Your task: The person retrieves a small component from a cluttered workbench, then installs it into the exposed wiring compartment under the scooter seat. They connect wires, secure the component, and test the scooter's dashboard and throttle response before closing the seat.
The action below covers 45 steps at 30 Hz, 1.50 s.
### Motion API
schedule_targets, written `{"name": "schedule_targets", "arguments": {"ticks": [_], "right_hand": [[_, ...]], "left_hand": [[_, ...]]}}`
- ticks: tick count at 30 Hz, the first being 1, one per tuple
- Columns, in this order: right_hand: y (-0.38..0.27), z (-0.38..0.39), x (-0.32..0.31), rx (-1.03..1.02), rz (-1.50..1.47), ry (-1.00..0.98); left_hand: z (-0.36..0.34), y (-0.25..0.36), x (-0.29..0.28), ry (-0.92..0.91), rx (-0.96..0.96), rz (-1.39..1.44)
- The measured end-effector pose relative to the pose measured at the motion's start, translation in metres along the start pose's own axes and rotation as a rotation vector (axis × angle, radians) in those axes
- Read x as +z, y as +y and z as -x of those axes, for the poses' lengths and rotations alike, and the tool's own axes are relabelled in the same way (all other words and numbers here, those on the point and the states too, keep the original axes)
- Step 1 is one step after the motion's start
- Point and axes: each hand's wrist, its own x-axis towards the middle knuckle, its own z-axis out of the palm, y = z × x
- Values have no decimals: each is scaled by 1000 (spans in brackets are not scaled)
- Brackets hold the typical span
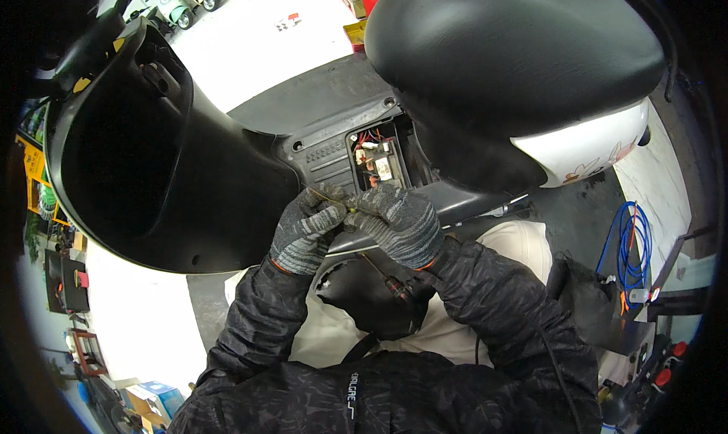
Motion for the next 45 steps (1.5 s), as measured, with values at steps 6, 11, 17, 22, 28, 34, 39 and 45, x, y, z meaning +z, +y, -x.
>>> {"name": "schedule_targets", "arguments": {"ticks": [6,11,17,22,28,34,39,45], "right_hand": [[5,-3,-5,-20,-64,-77],[3,1,-5,2,-68,-114],[2,6,-1,22,-226,-65],[1,7,2,205,-382,-73],[4,6,2,134,-274,-54],[9,8,-5,210,-399,-194],[12,8,-9,-284,43,-251],[2,6,-12,53,-181,-365]], "left_hand": [[1,8,0,-28,-16,-130],[5,13,-3,0,25,-299],[8,8,-4,-9,36,-181],[3,6,-3,-16,1,-112],[0,4,-1,-23,-20,21],[-2,3,-6,-6,-11,127],[-2,4,-6,7,10,123],[-2,2,-4,-50,-29,147]]}}
